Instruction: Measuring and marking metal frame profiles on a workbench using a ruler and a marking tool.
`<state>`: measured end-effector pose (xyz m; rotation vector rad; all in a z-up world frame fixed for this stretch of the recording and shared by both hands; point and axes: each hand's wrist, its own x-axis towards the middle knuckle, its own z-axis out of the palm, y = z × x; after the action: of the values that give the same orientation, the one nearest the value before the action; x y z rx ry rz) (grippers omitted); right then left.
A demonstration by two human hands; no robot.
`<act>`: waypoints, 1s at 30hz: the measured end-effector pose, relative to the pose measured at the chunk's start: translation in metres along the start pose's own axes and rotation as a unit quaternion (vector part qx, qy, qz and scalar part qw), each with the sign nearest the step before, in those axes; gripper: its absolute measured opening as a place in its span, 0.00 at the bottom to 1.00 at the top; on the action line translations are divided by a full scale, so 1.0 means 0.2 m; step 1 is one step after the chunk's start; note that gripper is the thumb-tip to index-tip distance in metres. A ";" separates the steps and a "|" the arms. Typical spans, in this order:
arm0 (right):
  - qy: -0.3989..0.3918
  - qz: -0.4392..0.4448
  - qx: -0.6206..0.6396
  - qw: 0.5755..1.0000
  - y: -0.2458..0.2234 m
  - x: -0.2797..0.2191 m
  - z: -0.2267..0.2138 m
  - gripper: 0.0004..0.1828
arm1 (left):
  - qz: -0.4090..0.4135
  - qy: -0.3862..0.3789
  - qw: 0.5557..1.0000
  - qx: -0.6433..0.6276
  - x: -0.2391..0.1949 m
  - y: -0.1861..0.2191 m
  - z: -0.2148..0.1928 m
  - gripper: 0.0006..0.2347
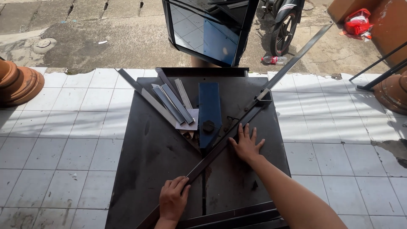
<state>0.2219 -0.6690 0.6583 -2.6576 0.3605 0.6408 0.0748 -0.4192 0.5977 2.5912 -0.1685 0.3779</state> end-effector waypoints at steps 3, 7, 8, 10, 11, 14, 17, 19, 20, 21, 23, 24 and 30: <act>0.021 0.001 0.026 0.999 0.01 0.00 0.03 0.38 | 0.019 0.028 0.999 -0.018 0.02 0.03 -0.04 0.11; 0.058 -0.002 0.046 0.997 0.01 0.01 0.07 0.38 | 0.018 0.050 0.999 -0.010 0.04 0.05 -0.06 0.09; 0.125 -0.013 0.068 0.990 0.02 0.01 0.10 0.34 | 0.015 0.049 0.999 -0.012 0.04 0.06 -0.07 0.09; 0.186 -0.026 0.088 0.978 0.01 -0.02 0.13 0.30 | 0.006 0.047 0.999 -0.012 0.04 0.07 -0.07 0.08; 0.206 -0.032 0.102 0.973 -0.02 -0.05 0.14 0.24 | 0.018 0.058 0.998 0.008 0.04 0.08 -0.08 0.08; 0.195 -0.024 0.101 0.975 -0.08 -0.12 0.15 0.23 | 0.028 0.071 0.996 0.034 0.04 0.08 -0.09 0.08; 0.139 -0.005 0.064 0.988 -0.10 -0.17 0.16 0.33 | 0.033 0.075 0.996 0.041 0.02 0.08 -0.09 0.08; 0.113 -0.003 0.040 0.993 -0.12 -0.19 0.13 0.37 | 0.035 0.077 0.996 0.042 0.02 0.07 -0.09 0.08; 0.102 0.003 0.052 0.993 -0.13 -0.20 0.11 0.36 | 0.039 0.078 0.995 0.042 0.02 0.08 -0.09 0.08; 0.091 0.008 0.065 0.994 -0.15 -0.21 0.10 0.36 | 0.044 0.080 0.995 0.043 0.02 0.07 -0.09 0.07; 0.092 0.012 0.066 0.994 -0.14 -0.19 0.11 0.35 | 0.044 0.083 0.995 0.045 0.03 0.05 -0.08 0.08; 0.094 0.018 0.068 0.993 -0.14 -0.18 0.12 0.35 | 0.046 0.086 0.994 0.046 0.03 0.05 -0.07 0.08; 0.163 -0.048 0.057 0.984 -0.08 -0.01 0.18 0.34 | -0.018 0.007 0.995 0.101 0.15 0.03 -0.03 0.05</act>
<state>0.2118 -0.6391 0.6336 -2.6470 0.3427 0.1461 0.1006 -0.4227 0.6152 2.7842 -0.0814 0.4203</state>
